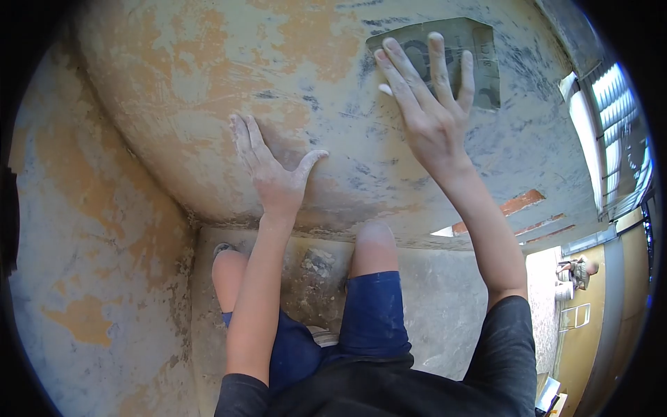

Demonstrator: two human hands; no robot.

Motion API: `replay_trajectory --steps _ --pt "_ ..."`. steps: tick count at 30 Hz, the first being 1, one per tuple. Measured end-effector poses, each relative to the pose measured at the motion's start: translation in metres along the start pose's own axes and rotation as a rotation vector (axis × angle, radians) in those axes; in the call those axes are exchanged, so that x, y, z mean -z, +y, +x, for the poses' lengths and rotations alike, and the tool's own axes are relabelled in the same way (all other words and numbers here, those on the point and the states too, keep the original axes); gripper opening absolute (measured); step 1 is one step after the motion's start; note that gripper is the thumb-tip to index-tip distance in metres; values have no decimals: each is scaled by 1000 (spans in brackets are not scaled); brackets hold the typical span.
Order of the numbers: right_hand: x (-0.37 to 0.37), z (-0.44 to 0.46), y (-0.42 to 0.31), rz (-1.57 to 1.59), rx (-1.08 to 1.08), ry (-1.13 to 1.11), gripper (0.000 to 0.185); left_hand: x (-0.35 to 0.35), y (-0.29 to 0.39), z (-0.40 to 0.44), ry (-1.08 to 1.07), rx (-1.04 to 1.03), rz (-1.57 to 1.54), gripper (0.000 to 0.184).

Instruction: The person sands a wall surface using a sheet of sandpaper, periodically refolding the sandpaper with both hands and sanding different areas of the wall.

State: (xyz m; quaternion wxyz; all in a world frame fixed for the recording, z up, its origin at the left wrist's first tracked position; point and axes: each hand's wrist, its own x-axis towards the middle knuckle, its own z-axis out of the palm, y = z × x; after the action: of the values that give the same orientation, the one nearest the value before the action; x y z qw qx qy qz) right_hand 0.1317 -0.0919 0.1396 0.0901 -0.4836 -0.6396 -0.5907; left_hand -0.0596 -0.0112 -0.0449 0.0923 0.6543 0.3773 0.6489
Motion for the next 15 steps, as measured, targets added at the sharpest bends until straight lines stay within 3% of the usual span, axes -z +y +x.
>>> replay_trajectory --steps 4,11,15 --pt "-1 55 -23 89 2 86 58 -3 0 2 9 -13 -12 133" --pt "3 4 4 -1 28 -6 53 -2 2 0 11 -2 29 133" --pt "2 47 -14 17 2 14 54 -4 0 1 26 -24 24 133"
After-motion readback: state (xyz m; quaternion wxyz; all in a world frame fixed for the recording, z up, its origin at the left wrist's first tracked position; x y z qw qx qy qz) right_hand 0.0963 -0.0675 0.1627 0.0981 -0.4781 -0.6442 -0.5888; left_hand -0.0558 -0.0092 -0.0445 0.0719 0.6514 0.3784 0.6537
